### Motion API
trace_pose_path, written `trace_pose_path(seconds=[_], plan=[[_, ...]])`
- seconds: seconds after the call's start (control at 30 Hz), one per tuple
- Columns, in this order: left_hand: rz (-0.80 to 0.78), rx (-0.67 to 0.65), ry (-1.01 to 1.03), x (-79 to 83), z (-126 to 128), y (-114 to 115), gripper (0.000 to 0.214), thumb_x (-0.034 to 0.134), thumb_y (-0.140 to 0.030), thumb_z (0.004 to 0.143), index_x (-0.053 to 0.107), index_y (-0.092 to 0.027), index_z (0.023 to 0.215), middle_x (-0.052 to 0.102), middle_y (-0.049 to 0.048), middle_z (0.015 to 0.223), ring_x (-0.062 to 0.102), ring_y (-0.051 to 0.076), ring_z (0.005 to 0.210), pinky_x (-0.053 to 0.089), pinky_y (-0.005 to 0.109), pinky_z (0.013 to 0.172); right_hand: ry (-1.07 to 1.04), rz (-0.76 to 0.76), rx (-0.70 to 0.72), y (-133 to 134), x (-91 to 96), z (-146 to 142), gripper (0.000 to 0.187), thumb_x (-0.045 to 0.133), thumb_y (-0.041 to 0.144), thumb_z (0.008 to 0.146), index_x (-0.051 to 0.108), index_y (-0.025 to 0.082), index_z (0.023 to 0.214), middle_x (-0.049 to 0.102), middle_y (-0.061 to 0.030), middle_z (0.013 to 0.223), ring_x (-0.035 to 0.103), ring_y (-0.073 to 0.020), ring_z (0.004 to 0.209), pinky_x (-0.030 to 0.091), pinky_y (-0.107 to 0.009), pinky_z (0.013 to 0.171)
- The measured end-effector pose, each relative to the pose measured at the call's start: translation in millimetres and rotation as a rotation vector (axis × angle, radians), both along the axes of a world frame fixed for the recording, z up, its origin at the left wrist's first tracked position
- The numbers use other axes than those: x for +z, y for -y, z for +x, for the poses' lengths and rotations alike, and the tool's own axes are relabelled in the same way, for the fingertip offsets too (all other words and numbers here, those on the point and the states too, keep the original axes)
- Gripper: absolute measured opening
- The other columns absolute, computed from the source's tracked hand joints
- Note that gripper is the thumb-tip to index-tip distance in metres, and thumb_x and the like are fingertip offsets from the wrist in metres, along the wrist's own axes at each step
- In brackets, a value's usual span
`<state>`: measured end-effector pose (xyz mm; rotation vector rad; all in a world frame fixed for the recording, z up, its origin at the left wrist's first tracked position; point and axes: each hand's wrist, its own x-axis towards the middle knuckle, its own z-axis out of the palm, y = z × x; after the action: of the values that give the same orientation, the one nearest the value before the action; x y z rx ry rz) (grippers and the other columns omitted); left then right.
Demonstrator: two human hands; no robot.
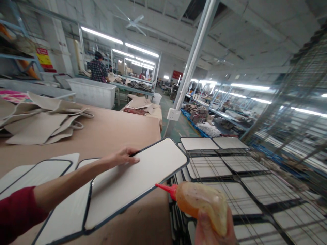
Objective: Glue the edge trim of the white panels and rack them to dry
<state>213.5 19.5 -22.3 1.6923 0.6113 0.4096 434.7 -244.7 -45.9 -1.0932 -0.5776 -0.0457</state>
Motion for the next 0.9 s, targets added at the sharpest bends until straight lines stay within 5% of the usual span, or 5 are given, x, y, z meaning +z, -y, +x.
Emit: trace_pose_path(seconds=[0.2, 0.43, 0.9], plan=[[0.004, 0.013, 0.02, -6.1, 7, -6, 0.041, 0.075, -0.044, 0.06, 0.073, -0.014, 0.088, 0.066, -0.0001, 0.073, 0.055, 0.018, 0.071, 0.039, 0.026, 0.066, -0.173, 0.08, 0.091, -2, 1.9, -3, 0.052, 0.09, 0.023, 0.057, 0.069, 0.018, 0.104, 0.066, -0.0068, 0.113, 0.064, -0.0241, 0.095, 0.059, -0.03, 0.069], [-0.038, 0.037, 0.02, 9.5, 10, 3, 0.04, 0.075, -0.04, 0.059, 0.073, -0.013, 0.087, 0.069, 0.0016, 0.078, 0.057, 0.018, 0.073, 0.042, 0.027, 0.069, -0.088, 0.055, 0.124, 0, -9.2, 8, 0.047, 0.088, 0.02, 0.062, 0.069, 0.019, 0.105, 0.068, -0.0033, 0.094, 0.064, -0.0185, 0.078, 0.057, -0.025, 0.062], [-0.053, 0.064, -0.033, 16.6, 24, -1, 0.041, 0.076, -0.04, 0.055, 0.071, -0.011, 0.083, 0.067, 0.0005, 0.07, 0.056, 0.017, 0.066, 0.039, 0.027, 0.063, -0.039, -0.04, 0.143, 3, -17.0, 7, 0.052, 0.088, 0.026, 0.063, 0.068, 0.02, 0.111, 0.07, -0.0052, 0.1, 0.067, -0.0221, 0.083, 0.059, -0.028, 0.063]])
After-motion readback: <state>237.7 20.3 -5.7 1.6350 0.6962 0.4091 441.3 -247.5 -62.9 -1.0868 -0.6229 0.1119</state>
